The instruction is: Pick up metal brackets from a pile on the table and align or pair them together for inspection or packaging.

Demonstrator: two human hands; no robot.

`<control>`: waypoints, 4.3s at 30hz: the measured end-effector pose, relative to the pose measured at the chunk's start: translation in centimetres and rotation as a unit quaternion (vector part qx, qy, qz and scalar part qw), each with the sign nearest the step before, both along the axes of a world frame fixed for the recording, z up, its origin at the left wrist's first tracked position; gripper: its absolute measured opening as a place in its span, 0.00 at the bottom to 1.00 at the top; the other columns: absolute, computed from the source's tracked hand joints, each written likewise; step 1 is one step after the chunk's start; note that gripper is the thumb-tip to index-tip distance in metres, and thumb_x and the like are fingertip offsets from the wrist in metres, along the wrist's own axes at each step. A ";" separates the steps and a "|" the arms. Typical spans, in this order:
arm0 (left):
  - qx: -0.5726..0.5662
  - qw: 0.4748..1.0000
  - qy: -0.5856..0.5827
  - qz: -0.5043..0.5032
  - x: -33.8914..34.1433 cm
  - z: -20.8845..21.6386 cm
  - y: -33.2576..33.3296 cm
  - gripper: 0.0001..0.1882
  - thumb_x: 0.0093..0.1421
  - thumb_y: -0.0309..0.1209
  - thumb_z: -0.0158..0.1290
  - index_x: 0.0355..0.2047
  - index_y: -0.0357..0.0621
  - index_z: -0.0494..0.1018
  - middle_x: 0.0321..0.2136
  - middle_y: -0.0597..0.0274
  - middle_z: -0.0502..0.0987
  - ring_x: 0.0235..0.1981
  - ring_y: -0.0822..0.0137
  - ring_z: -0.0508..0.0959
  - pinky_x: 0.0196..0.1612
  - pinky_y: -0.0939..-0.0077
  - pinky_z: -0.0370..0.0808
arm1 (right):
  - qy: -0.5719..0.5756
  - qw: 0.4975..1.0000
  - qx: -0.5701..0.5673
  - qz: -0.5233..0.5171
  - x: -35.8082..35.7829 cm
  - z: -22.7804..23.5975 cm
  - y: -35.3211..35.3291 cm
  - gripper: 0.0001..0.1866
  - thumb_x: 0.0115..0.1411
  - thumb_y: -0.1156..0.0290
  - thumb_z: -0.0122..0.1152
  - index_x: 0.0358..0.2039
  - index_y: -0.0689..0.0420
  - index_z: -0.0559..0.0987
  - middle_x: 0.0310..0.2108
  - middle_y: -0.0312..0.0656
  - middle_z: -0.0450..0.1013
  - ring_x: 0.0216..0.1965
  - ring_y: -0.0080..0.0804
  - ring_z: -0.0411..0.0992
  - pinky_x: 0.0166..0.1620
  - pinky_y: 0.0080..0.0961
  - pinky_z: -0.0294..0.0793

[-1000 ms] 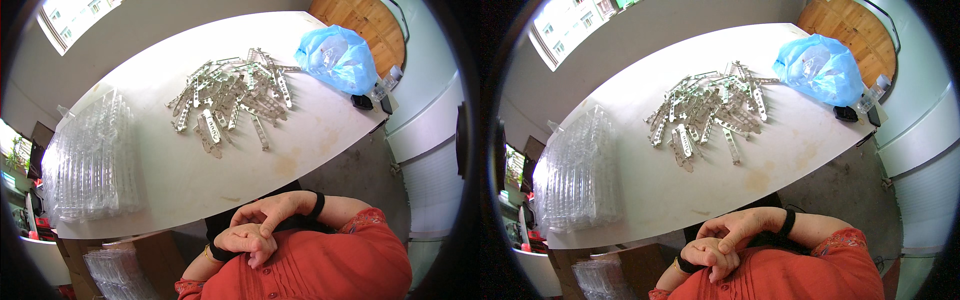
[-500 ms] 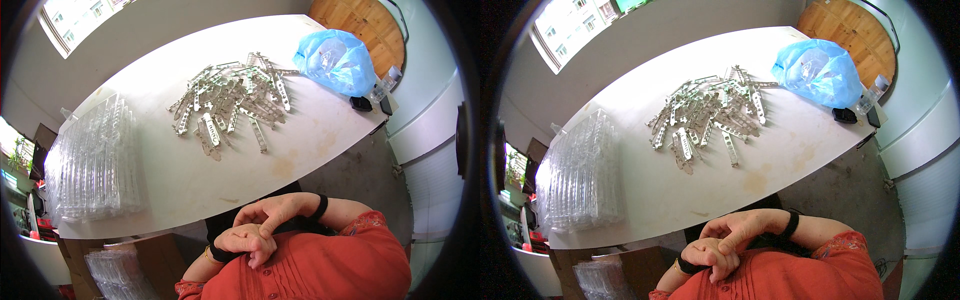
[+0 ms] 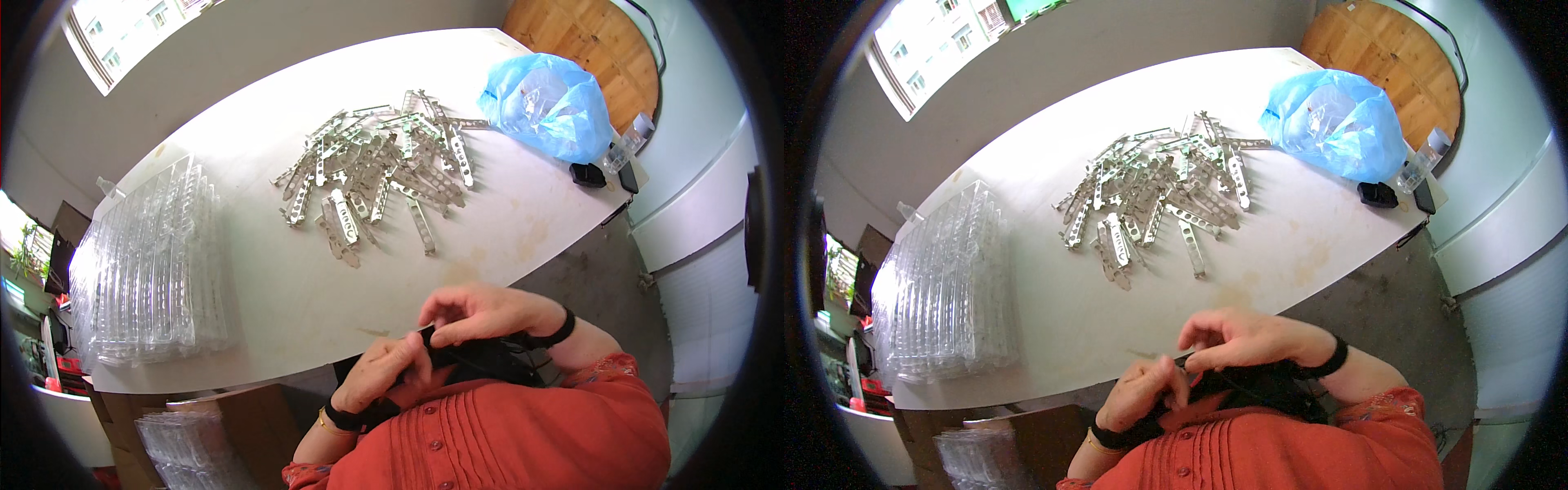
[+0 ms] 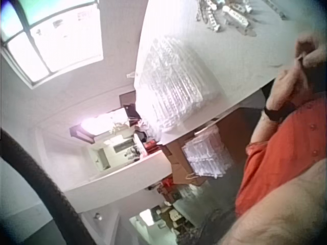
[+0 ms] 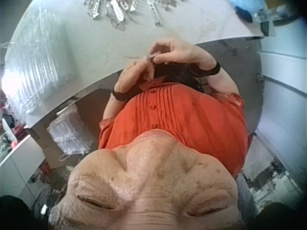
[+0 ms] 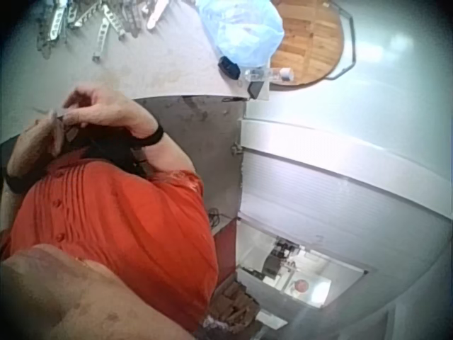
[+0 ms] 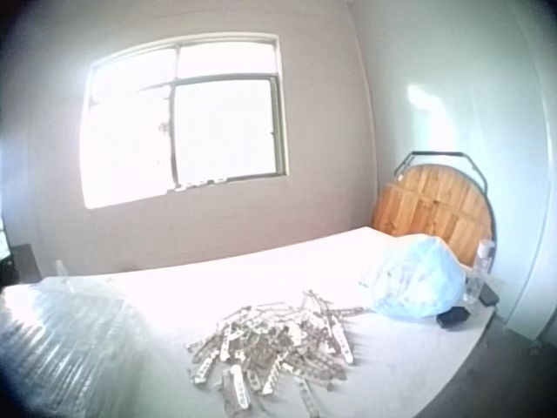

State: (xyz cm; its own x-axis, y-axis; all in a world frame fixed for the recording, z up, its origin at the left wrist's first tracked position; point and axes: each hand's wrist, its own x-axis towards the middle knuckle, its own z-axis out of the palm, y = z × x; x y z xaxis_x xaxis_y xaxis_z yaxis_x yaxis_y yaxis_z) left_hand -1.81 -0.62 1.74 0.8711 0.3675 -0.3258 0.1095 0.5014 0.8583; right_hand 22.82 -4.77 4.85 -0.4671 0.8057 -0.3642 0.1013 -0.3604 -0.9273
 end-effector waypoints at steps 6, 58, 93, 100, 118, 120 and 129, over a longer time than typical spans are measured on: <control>0.232 0.938 0.107 0.235 -1.8 -1.6 0.8 0.28 0.75 0.46 0.42 0.26 0.38 0.76 0.23 0.66 0.75 0.26 0.74 0.71 0.32 0.77 0.68 | -0.104 0.987 0.063 -0.106 3.8 6.0 -0.6 0.16 0.64 0.70 0.67 0.50 0.60 0.75 0.34 0.31 0.74 0.37 0.15 0.71 0.43 0.17 0.73; 0.431 0.833 -0.055 0.342 -5.1 -5.9 3.1 0.06 0.65 0.27 0.56 0.32 0.37 0.74 0.25 0.53 0.71 0.27 0.51 0.73 0.31 0.61 0.70 | -0.507 0.817 0.249 0.118 -5.7 0.8 28.3 0.30 0.53 0.61 0.72 0.58 0.44 0.77 0.71 0.61 0.53 0.71 0.55 0.54 0.69 0.40 0.59; 0.595 0.508 0.315 0.537 -19.0 7.4 4.5 0.27 0.60 0.24 0.63 0.59 0.43 0.70 0.61 0.55 0.67 0.30 0.77 0.73 0.29 0.85 0.70 | -0.211 0.910 0.044 -0.353 15.1 -4.2 0.0 0.12 0.70 0.61 0.59 0.44 0.56 0.80 0.38 0.32 0.78 0.35 0.14 0.74 0.38 0.14 0.74; 0.613 0.536 0.415 0.405 -19.0 8.3 5.5 0.20 0.61 0.30 0.62 0.53 0.42 0.75 0.61 0.57 0.68 0.29 0.78 0.72 0.31 0.82 0.70 | -0.164 0.884 0.075 -0.431 17.4 -8.6 -0.4 0.10 0.71 0.60 0.58 0.38 0.53 0.78 0.31 0.30 0.75 0.22 0.07 0.68 0.21 0.05 0.65; 0.641 0.501 0.439 0.381 -18.2 7.8 5.5 0.16 0.62 0.37 0.63 0.44 0.41 0.73 0.48 0.55 0.68 0.31 0.71 0.67 0.32 0.78 0.70 | -0.196 0.871 0.074 -0.444 16.7 -8.9 -0.4 0.10 0.72 0.62 0.55 0.38 0.55 0.77 0.30 0.30 0.73 0.20 0.07 0.65 0.18 0.06 0.63; 0.642 0.497 0.441 0.383 -18.1 7.7 5.5 0.17 0.62 0.37 0.63 0.43 0.41 0.73 0.48 0.55 0.68 0.31 0.70 0.67 0.32 0.78 0.70 | -0.188 0.871 0.072 -0.447 17.0 -9.1 -0.5 0.10 0.72 0.62 0.56 0.38 0.55 0.77 0.30 0.30 0.73 0.19 0.07 0.65 0.18 0.06 0.63; 0.632 0.507 0.437 0.389 -18.2 8.0 5.4 0.17 0.61 0.38 0.64 0.43 0.41 0.74 0.46 0.57 0.68 0.30 0.71 0.66 0.31 0.78 0.69 | -0.167 0.874 0.072 -0.451 16.7 -8.9 -0.2 0.10 0.71 0.61 0.57 0.38 0.54 0.77 0.28 0.29 0.73 0.20 0.07 0.66 0.17 0.06 0.62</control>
State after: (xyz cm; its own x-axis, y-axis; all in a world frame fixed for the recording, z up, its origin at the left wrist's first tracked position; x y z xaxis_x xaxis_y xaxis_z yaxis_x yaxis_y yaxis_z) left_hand -19.99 4.77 9.71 0.0270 0.8862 0.4625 0.9171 -0.2061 0.3413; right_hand 39.51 -4.99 -4.06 0.4946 0.8399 -0.2235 0.1094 -0.3153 -0.9427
